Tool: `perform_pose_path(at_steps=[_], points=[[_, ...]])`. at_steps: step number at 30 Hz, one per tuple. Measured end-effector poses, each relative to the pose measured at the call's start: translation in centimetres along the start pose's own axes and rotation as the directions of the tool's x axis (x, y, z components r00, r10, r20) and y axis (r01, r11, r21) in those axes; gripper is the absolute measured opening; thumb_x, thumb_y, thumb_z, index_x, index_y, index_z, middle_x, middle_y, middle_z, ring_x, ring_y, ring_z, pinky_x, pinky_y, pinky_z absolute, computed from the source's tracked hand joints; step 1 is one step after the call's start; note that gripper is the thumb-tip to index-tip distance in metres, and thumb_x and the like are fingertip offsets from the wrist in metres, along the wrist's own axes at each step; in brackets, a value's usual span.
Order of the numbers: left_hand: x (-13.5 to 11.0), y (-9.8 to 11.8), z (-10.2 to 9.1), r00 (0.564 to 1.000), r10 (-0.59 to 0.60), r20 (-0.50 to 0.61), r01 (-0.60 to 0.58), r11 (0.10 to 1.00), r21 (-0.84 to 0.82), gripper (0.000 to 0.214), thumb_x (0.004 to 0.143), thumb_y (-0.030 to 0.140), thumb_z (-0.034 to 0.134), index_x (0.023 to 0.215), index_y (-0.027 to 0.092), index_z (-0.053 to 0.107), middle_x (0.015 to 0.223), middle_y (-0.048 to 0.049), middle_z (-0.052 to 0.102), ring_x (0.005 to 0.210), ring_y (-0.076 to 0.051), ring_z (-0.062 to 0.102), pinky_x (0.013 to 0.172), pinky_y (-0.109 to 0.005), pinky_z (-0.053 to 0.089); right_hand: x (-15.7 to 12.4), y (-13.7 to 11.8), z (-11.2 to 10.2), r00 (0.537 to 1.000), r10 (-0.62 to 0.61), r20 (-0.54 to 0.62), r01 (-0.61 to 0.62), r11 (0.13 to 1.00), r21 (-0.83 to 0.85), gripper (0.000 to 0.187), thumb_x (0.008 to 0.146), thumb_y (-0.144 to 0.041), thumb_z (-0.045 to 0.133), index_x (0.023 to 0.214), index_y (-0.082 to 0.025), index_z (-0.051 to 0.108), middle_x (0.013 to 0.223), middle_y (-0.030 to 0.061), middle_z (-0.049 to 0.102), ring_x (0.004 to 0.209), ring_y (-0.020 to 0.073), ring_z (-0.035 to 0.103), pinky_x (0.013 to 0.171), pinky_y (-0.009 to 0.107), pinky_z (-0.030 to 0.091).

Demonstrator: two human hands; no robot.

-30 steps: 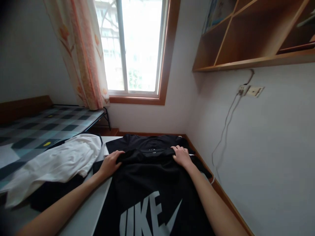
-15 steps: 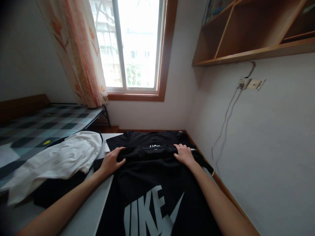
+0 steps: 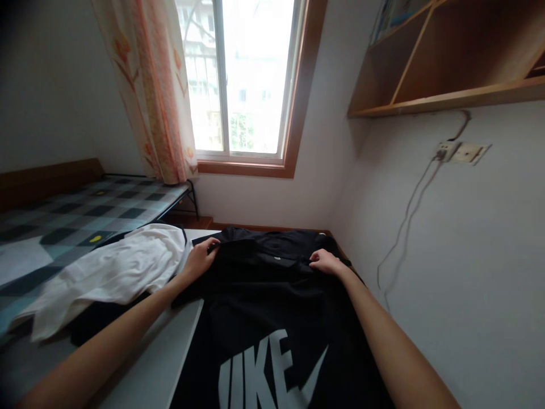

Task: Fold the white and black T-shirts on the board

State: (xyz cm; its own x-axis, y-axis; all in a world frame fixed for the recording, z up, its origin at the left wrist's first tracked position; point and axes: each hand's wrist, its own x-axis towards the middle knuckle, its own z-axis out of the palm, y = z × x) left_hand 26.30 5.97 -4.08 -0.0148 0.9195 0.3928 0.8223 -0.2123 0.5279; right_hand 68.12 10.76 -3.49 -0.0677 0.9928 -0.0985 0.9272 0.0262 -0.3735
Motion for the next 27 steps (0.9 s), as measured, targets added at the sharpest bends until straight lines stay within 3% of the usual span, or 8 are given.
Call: perform_pose_path(at_steps=[3,6,8,11,15,20,24,27], points=[[4.2,0.5,-1.1,1.0,0.013,0.001,-0.013,1.0,0.001,0.023,0.09,0.031,0.05,0.103,0.023,0.067,0.094,-0.0054,0.073,0.089,-0.021,0.067,0.078,-0.027,0.047,2.1,0.3,-1.5,0.999,-0.049,-0.022,0.052,0.974,0.221,0.019,0.068,-0.027,0.068,0.085,-0.017,0.067,0.085,0.0059,0.07,0.082,0.0193,0.065,0.072,0.026,0.05],[9.3,0.3,-1.1,1.0,-0.001,0.029,0.002,1.0,-0.018,0.024,0.089,0.035,0.054,0.1,0.022,0.071,0.093,-0.0063,0.073,0.088,-0.021,0.067,0.075,-0.026,0.047,5.2,0.3,-3.7,0.991,-0.014,-0.131,0.062,0.928,0.368,0.018,0.075,-0.028,0.063,0.089,-0.017,0.062,0.084,0.006,0.069,0.076,0.0177,0.064,0.068,0.025,0.05],[12.4,-0.3,-0.3,0.998,-0.031,0.057,0.032,0.999,-0.021,0.025,0.087,0.036,0.056,0.1,0.022,0.071,0.097,-0.0072,0.073,0.091,-0.021,0.067,0.076,-0.026,0.047,7.4,0.2,-4.6,0.975,0.045,-0.219,0.04,0.929,0.368,0.018,0.078,-0.026,0.06,0.093,-0.017,0.06,0.085,0.0074,0.069,0.075,0.0179,0.064,0.067,0.026,0.049],[15.5,-2.0,1.8,0.982,-0.11,0.154,0.111,0.994,0.007,0.028,0.083,0.038,0.061,0.102,0.021,0.071,0.103,-0.0086,0.072,0.097,-0.023,0.065,0.078,-0.027,0.048,9.9,-0.4,-4.5,0.946,0.1,-0.309,-0.032,0.976,0.217,0.018,0.082,-0.026,0.057,0.098,-0.018,0.06,0.094,0.0102,0.07,0.084,0.0209,0.065,0.072,0.029,0.049],[16.4,-5.0,3.8,0.899,-0.151,0.411,0.16,0.987,0.011,0.032,0.067,0.037,0.072,0.092,0.018,0.071,0.095,-0.007,0.073,0.09,-0.022,0.066,0.075,-0.025,0.048,11.2,-0.8,-2.1,0.949,0.196,-0.246,-0.218,0.974,-0.066,0.02,0.086,-0.033,0.053,0.101,-0.023,0.061,0.106,0.0113,0.068,0.099,0.028,0.064,0.078,0.037,0.047],[16.5,-7.8,3.1,0.806,-0.127,0.578,0.185,0.982,-0.043,0.029,0.052,0.031,0.078,0.075,0.015,0.071,0.073,-0.0025,0.071,0.071,-0.019,0.065,0.061,-0.024,0.047,11.5,-0.6,-1.0,0.957,0.236,-0.167,-0.267,0.944,-0.196,0.024,0.09,-0.035,0.047,0.107,-0.025,0.06,0.113,0.0117,0.067,0.103,0.0299,0.064,0.079,0.039,0.047],[17.3,-8.7,2.3,0.835,-0.133,0.534,0.187,0.981,-0.048,0.028,0.065,0.038,0.07,0.077,0.013,0.071,0.072,-0.0037,0.07,0.071,-0.018,0.063,0.061,-0.024,0.046,12.0,-1.2,-1.6,0.947,0.169,-0.273,-0.226,0.955,-0.191,0.03,0.094,-0.033,0.039,0.116,-0.025,0.056,0.115,0.0141,0.066,0.101,0.0304,0.065,0.079,0.04,0.048],[17.0,-9.0,2.6,0.87,-0.168,0.463,0.144,0.986,0.087,0.023,0.071,0.037,0.068,0.079,0.015,0.071,0.08,-0.0049,0.072,0.078,-0.019,0.065,0.064,-0.024,0.046,12.5,-1.5,-1.5,0.952,0.155,-0.266,-0.206,0.963,-0.175,0.032,0.093,-0.036,0.042,0.12,-0.024,0.056,0.115,0.0146,0.066,0.102,0.0325,0.064,0.082,0.043,0.048]])
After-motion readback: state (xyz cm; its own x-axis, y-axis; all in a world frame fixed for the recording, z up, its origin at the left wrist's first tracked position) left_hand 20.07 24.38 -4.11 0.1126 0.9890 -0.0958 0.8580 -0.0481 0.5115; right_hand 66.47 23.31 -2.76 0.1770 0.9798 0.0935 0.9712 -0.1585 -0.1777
